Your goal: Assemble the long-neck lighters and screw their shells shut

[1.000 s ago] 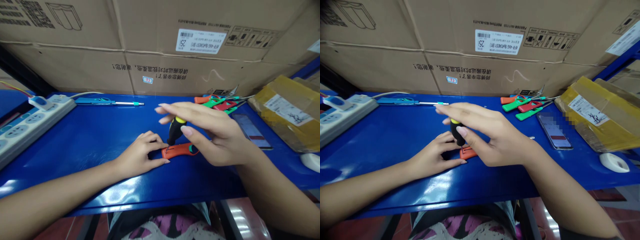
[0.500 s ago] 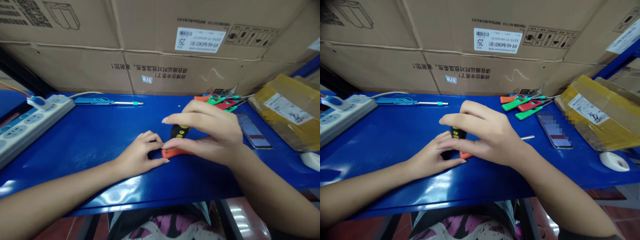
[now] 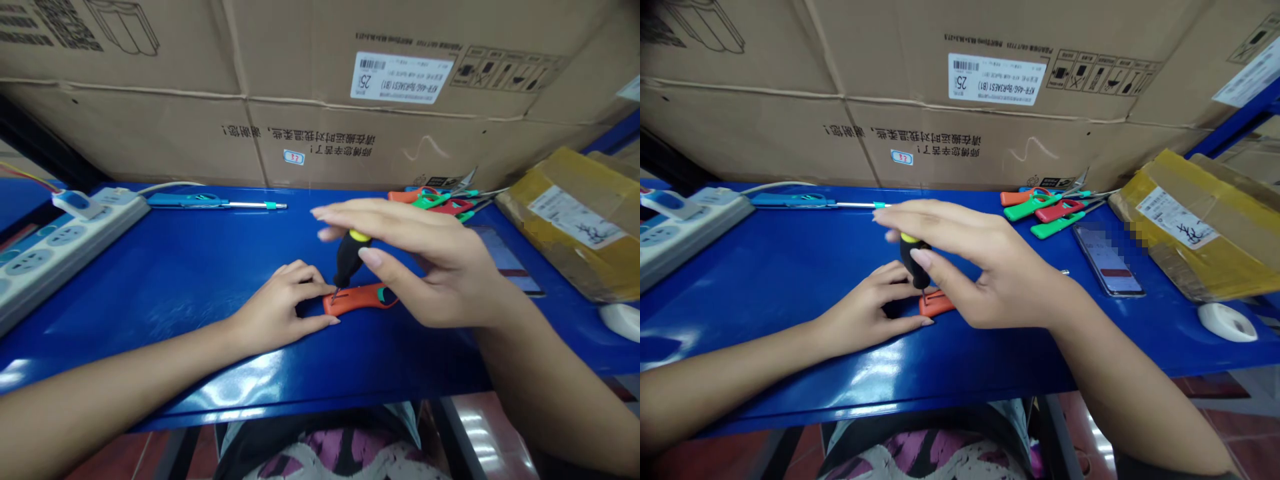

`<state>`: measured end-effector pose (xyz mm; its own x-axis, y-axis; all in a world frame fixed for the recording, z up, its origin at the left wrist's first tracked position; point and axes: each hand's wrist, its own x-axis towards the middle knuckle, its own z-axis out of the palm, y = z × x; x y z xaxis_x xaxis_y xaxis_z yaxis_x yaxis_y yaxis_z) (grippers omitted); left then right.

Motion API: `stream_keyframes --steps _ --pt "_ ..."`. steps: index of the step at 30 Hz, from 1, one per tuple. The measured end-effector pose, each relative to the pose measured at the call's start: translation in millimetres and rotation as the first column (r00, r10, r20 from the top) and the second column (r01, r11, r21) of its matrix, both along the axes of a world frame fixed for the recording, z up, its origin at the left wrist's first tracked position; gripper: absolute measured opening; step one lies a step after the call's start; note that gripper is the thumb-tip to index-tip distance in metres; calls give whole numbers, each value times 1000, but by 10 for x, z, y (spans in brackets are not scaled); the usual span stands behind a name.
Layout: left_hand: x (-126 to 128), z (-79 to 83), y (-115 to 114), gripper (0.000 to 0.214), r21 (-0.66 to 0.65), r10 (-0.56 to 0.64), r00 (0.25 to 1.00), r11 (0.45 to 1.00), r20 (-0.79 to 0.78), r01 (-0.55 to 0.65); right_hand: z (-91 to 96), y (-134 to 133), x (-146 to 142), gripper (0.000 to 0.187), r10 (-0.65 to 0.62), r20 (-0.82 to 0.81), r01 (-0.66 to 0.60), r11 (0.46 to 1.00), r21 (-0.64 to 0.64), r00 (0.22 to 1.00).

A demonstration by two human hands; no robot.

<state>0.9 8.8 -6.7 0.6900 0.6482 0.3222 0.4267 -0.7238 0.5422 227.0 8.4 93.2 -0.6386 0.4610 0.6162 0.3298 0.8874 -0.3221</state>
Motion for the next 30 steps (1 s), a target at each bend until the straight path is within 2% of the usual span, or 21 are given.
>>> stream_keyframes --steps 2,6,12,15,17,21,26,30 --pt "-1 0 -1 36 2 -1 1000 1000 -2 1 -5 13 -2 28 28 -28 -29 999 -21 999" --pt "-3 -4 -6 35 -5 -2 1000 1000 3 2 -35 27 -33 16 -49 -115 55 997 52 992" --pt "5 2 -2 31 -4 -8 1000 1000 10 8 -25 -24 -46 22 44 -79 -44 999 3 996" --pt "11 11 -1 31 -15 -2 1000 1000 -5 2 -48 -25 -51 19 -44 -114 56 993 101 992" --pt "14 13 -1 33 -19 0 1000 1000 -8 0 -48 -22 -49 21 -69 -84 80 988 131 994" --pt "14 12 -3 32 -18 0 1000 1000 2 0 -15 -35 -39 32 33 9 -33 999 41 999" --pt "2 16 -9 30 -30 14 1000 999 0 -14 -9 -34 -45 18 -58 -50 63 994 95 997" --pt "4 17 -9 28 0 -1 1000 1000 13 1 16 -33 -42 27 34 52 -34 999 11 998"
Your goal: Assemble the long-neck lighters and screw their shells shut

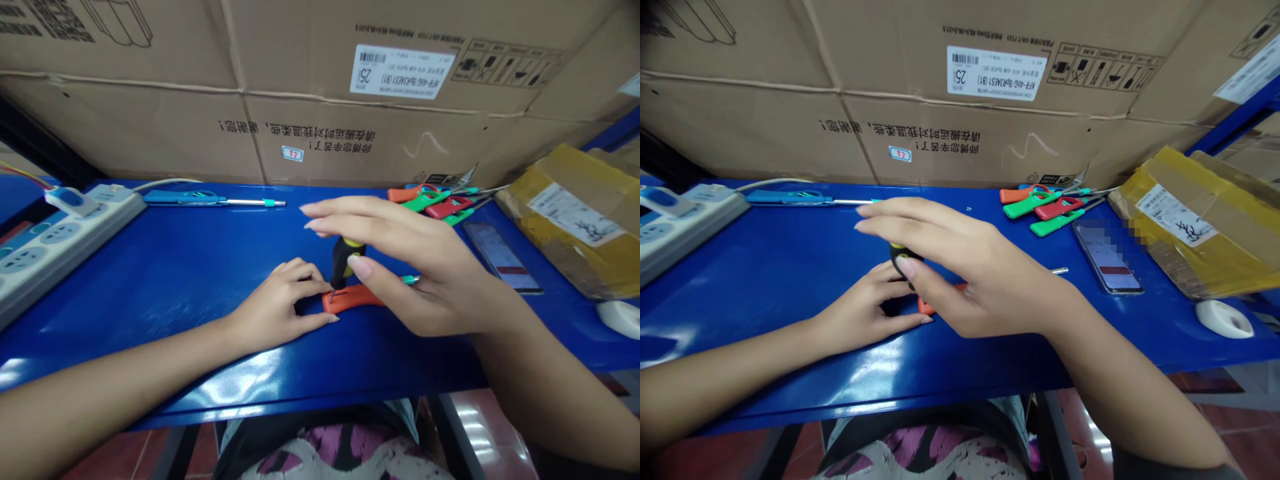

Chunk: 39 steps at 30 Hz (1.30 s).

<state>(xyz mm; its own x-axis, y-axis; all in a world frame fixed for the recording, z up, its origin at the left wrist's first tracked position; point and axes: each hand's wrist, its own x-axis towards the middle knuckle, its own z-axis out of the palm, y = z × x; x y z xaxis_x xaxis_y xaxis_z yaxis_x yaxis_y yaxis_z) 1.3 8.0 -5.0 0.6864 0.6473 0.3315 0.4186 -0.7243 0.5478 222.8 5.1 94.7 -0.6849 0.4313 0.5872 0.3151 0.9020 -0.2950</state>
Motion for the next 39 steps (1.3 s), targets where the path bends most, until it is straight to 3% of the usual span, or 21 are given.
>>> stream_keyframes --steps 2,7,12,18,23,28,33,37,39 --pt "7 1 2 26 -11 6 1000 1000 -5 -6 -13 1 0 30 18 10 -18 1000 -17 1000" --pt "13 -10 11 27 -36 13 1000 999 -19 -14 -83 32 -7 22 -88 -63 95 987 131 994" --pt "-1 -25 14 34 6 -4 1000 1000 -9 4 -42 45 10 31 11 -26 -10 999 39 1000" --pt "-5 -14 8 30 19 3 1000 1000 -4 -3 -60 61 15 23 -78 -93 91 984 156 993" --pt "2 -15 2 30 -4 5 1000 1000 4 -5 -35 26 9 33 47 -13 -46 998 40 999" --pt "14 -12 -3 29 -70 27 1000 997 -5 -27 -77 -15 -51 28 -48 -78 59 988 145 996" --pt "11 -4 -7 30 -55 16 1000 998 -20 -17 -66 -29 -78 32 -8 -16 9 997 71 1000" --pt "6 -11 -3 28 -39 25 1000 999 -17 -26 -63 10 -27 24 -74 -84 84 989 119 994" --pt "3 -21 0 30 -16 13 1000 1000 -17 -13 -53 28 -6 26 -62 -70 68 995 78 996"
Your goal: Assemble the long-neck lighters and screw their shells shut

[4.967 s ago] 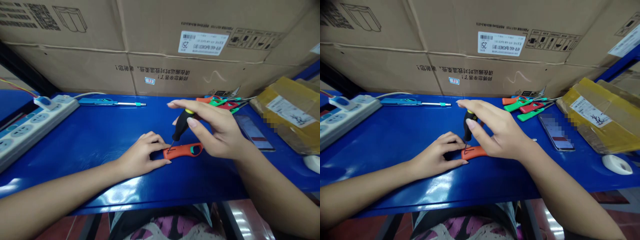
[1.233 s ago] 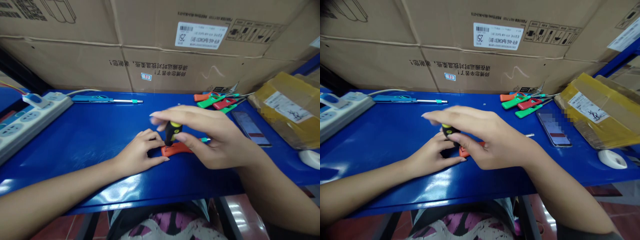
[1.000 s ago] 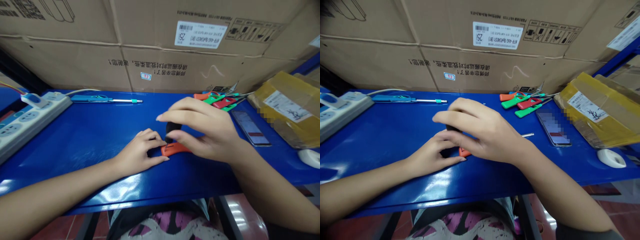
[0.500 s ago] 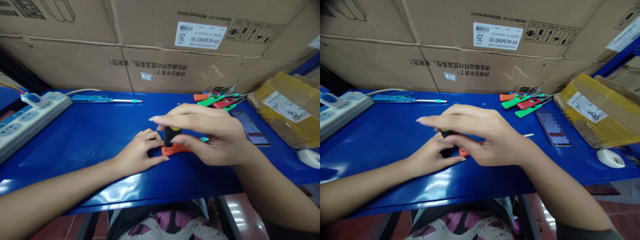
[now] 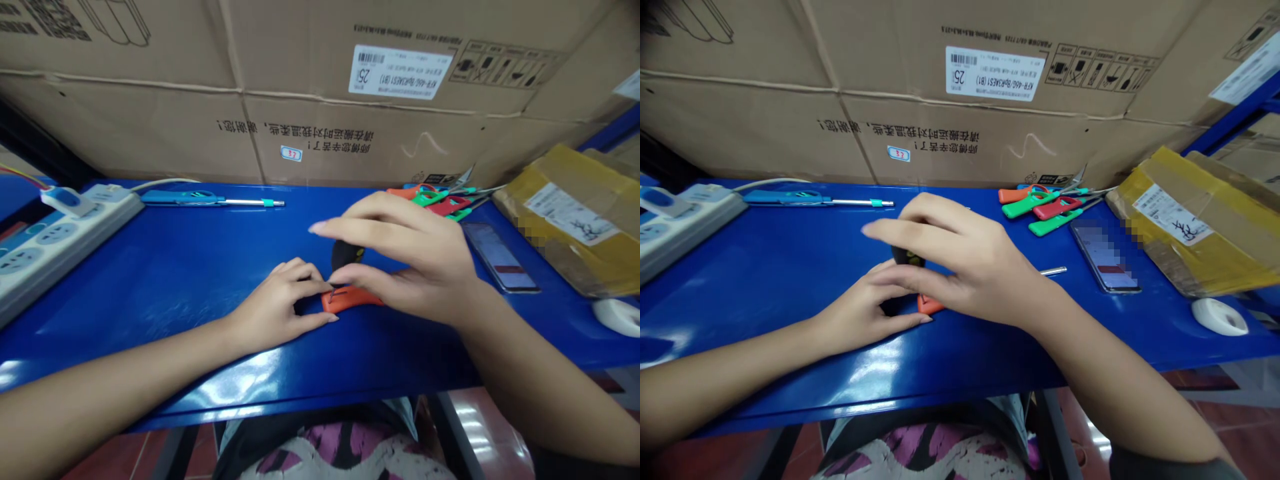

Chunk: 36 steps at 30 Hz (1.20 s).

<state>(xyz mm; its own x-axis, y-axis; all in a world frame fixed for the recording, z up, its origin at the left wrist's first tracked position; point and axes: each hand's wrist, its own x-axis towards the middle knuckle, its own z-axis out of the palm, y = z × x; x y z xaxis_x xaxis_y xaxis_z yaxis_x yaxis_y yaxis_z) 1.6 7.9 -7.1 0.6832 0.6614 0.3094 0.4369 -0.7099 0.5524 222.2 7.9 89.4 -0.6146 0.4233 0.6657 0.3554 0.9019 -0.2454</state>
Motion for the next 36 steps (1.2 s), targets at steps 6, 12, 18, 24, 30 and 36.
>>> stream_keyframes --steps 6,12,18,24,30,36 --pt "-12 -22 7 32 38 -3 1000 999 -2 3 -13 13 9 25 15 -19 -16 999 -46 1000" --pt "-4 -2 0 32 23 3 1000 1000 -2 -3 6 -1 10 34 45 58 -43 998 -40 997" --pt "9 12 -7 24 -24 18 1000 1000 19 -17 3 -40 -10 32 5 12 -5 1000 21 1000" --pt "2 8 -4 28 6 -4 1000 1000 12 4 44 -81 12 34 43 71 -38 998 -58 997" --pt "7 13 -9 24 3 26 1000 1000 -17 -26 -9 -76 -10 20 -116 -6 116 992 41 993" --pt "2 -7 -12 30 68 34 999 997 3 -34 39 -86 40 33 -38 93 47 994 -94 995"
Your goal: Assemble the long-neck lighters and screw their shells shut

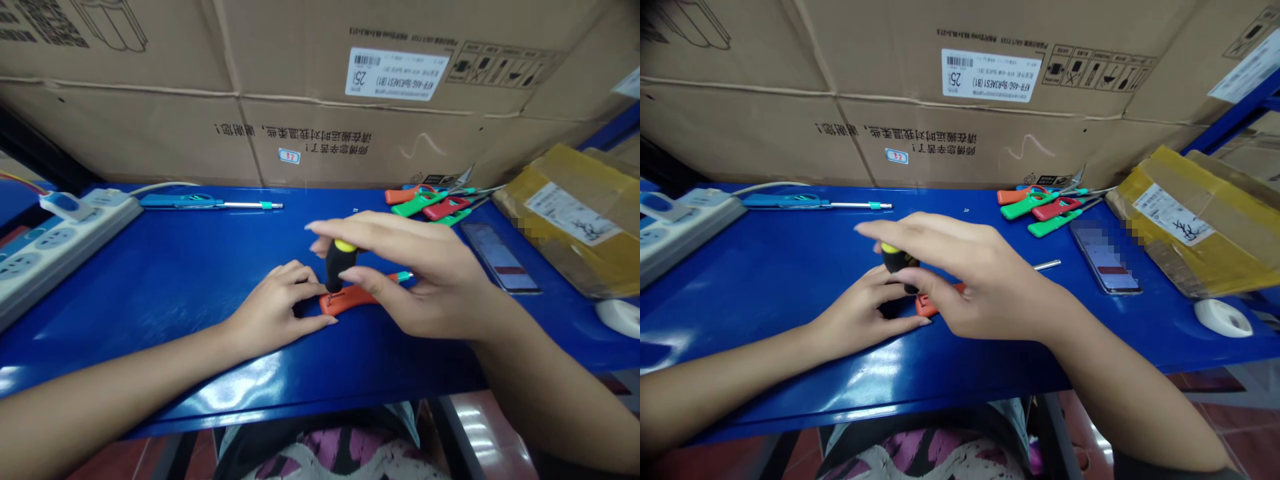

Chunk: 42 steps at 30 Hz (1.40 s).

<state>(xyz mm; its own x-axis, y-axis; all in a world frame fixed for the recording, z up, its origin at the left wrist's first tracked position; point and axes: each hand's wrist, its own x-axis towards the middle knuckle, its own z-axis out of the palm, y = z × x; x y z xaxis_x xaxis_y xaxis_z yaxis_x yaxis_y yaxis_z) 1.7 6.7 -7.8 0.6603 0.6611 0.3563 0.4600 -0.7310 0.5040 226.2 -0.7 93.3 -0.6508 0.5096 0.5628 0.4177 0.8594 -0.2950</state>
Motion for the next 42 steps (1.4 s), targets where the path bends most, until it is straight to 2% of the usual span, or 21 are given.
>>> stream_keyframes --steps 5,9,12,16,22,26,28,30,32,34,35,36,37,38,39,40,42 --pt "11 4 -6 21 -24 17 1000 1000 4 -17 -68 0 -33 23 -84 -82 90 992 83 993" --pt "22 6 -12 19 -61 37 999 998 21 -35 -148 -1 -100 27 -48 -173 62 995 79 984" --pt "26 9 -17 18 -113 35 999 993 29 -32 -171 -12 -117 30 25 -239 -20 1000 24 971" --pt "29 19 -19 23 -129 29 998 991 62 -21 -161 -41 -95 35 129 -208 -160 978 -138 970" --pt "-1 -21 -19 14 -71 61 998 996 14 -60 -196 -22 -109 28 43 -361 -140 959 -247 932" --pt "2 4 -13 13 -72 67 998 995 -4 -67 -216 -26 -135 30 100 -412 -227 935 -271 905" --pt "4 86 7 19 -53 67 996 996 -56 -70 -178 -57 -126 29 99 -509 -256 935 -247 855" --pt "-31 212 48 27 -23 58 983 998 -172 -62 -94 -80 -75 25 39 -641 -223 952 -208 766" --pt "-134 350 112 29 21 80 937 997 -339 -78 21 -56 43 21 -43 -707 -102 982 -161 706" --pt "-310 462 203 26 93 158 869 987 -469 -129 126 48 245 18 -159 -641 120 987 -104 751" --pt "-415 499 257 27 114 189 837 982 -514 -152 161 131 375 13 -252 -544 274 961 -42 800" --pt "-521 521 314 27 137 217 807 976 -550 -169 177 231 520 10 -380 -428 440 897 46 820" --pt "-619 529 373 26 175 247 786 968 -566 -178 171 342 673 10 -531 -349 598 793 116 772" --pt "-703 526 431 28 217 288 775 956 -562 -198 144 458 830 11 -685 -221 714 694 95 695" --pt "-767 515 485 33 232 302 778 951 -551 -205 97 572 983 14 -783 -114 790 611 51 612" --pt "-811 500 532 36 221 284 789 956 -545 -192 35 679 1125 22 -831 27 831 557 1 556" --pt "-843 468 606 39 160 216 825 975 -522 -154 -115 854 1359 38 -820 352 877 480 -5 451"
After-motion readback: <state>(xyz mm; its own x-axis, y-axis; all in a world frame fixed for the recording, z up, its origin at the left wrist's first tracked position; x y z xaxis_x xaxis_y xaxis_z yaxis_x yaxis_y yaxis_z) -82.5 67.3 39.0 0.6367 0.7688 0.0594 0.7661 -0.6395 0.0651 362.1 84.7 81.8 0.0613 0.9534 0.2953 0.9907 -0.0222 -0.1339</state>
